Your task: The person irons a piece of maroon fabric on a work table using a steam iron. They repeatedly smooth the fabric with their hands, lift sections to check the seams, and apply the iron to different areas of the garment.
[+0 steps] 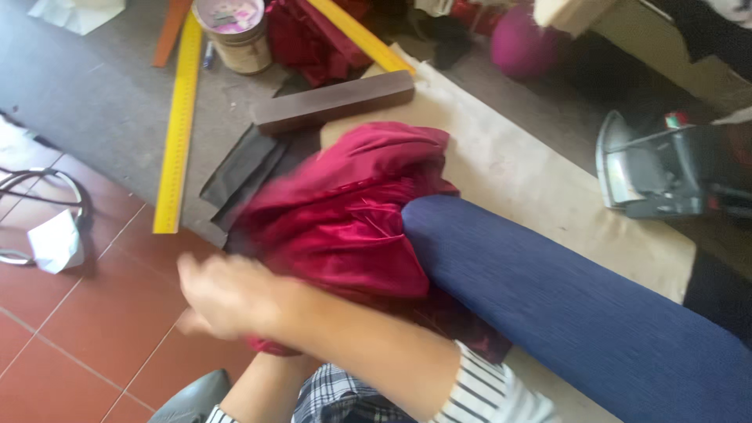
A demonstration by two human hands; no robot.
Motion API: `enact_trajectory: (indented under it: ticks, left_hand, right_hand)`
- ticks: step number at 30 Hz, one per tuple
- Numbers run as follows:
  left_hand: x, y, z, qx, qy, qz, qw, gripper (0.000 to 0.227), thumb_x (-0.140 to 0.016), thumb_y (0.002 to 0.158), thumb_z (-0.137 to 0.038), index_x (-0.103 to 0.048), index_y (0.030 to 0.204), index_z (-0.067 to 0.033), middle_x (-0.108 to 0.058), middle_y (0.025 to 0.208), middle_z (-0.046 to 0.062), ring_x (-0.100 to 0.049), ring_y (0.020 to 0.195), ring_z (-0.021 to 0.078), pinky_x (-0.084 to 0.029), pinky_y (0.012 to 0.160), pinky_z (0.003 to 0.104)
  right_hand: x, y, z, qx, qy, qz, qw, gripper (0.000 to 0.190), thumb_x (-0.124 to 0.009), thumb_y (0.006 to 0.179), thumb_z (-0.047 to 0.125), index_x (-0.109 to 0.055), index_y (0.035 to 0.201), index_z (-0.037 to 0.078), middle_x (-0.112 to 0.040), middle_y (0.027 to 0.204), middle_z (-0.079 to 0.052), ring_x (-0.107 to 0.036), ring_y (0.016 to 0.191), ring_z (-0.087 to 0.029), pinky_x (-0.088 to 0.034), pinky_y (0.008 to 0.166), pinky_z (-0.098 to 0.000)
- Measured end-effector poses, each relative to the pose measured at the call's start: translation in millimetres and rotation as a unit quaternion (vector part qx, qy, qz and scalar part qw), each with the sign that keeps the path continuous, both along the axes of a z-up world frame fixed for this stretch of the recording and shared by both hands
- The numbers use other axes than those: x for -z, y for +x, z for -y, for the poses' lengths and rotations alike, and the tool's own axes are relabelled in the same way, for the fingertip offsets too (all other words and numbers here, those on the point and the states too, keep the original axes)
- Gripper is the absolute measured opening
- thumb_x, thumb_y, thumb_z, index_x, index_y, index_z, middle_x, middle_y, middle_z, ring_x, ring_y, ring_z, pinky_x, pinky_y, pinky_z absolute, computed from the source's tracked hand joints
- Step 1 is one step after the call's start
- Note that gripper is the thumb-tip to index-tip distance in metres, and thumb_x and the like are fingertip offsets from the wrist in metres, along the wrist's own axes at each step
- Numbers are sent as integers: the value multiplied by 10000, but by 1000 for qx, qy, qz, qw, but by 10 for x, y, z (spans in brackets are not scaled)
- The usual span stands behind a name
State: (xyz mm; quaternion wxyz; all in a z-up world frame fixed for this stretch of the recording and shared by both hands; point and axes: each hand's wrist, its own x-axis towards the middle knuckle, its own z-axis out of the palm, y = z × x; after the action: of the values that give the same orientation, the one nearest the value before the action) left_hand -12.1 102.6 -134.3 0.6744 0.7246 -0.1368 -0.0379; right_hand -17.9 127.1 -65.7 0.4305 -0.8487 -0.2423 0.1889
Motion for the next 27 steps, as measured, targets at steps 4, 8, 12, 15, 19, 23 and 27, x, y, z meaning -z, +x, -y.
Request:
enact_trajectory:
  ticks: [4, 8, 12, 15, 19, 23, 27]
  left_hand:
    - [74, -43, -163, -10, -28, -38, 999, 25, -557, 868, -16, -577, 860, -6, -553, 885, 161, -579, 895, 373, -461, 793, 425]
    - [171, -8, -251, -17, -59, -66, 996, 29, -555, 868, -15, -581, 863, -3, -560, 888, 162, -583, 898, 369, -464, 802, 423]
    - [480, 69, -266, -19, -94, -95, 991, 34, -554, 869, -14, -585, 866, 0, -567, 891, 164, -587, 900, 365, -467, 812, 420]
    - [1646, -49, -461, -33, -118, -113, 986, 37, -553, 869, -12, -587, 869, 3, -573, 894, 165, -590, 902, 362, -469, 819, 419]
    - [1724, -158, -531, -34, -149, -142, 978, 42, -552, 870, -11, -591, 872, 6, -580, 897, 166, -594, 904, 357, -472, 829, 416]
    - [1720, -202, -492, -34, -185, -166, 968, 48, -550, 871, -10, -594, 875, 9, -587, 900, 167, -599, 907, 353, -475, 838, 414]
    - [1654, -253, -502, -33, -217, -190, 957, 53, -549, 871, -8, -598, 878, 12, -594, 904, 168, -603, 909, 349, -478, 848, 412]
  right_hand:
    - [-544, -262, 602, -241, -155, -38, 957, 433, -491, 873, 452, -598, 958, 42, -652, 978, -158, -639, 970, -392, -505, 740, -521]
    - [-688, -115, 1503, 30, 4, 15, 999, 257, -523, 888, 231, -705, 1017, 103, -729, 971, -102, -693, 937, -267, -521, 823, -369]
    - [-517, -43, 2258, 288, 39, -35, 956, 195, -542, 935, 138, -706, 987, 48, -753, 845, -137, -724, 705, -168, -602, 664, -294]
    - [-407, 0, 2474, 294, -9, -41, 955, 166, -572, 936, 118, -720, 930, 42, -746, 792, -112, -724, 718, -173, -605, 661, -283]
    - [-412, 149, 2462, 234, -77, 11, 969, 140, -592, 932, 148, -729, 926, 117, -734, 764, -55, -713, 749, -153, -586, 674, -307]
    - [-445, 511, 2375, 83, -210, 55, 973, 295, -653, 852, 178, -648, 1140, 114, -613, 959, -167, -604, 961, -366, -484, 850, -471]
    - [-336, 968, 2172, -26, -389, -23, 921, 480, -703, 733, 340, -661, 1171, 149, -587, 1165, -157, -600, 1108, -370, -476, 942, -499]
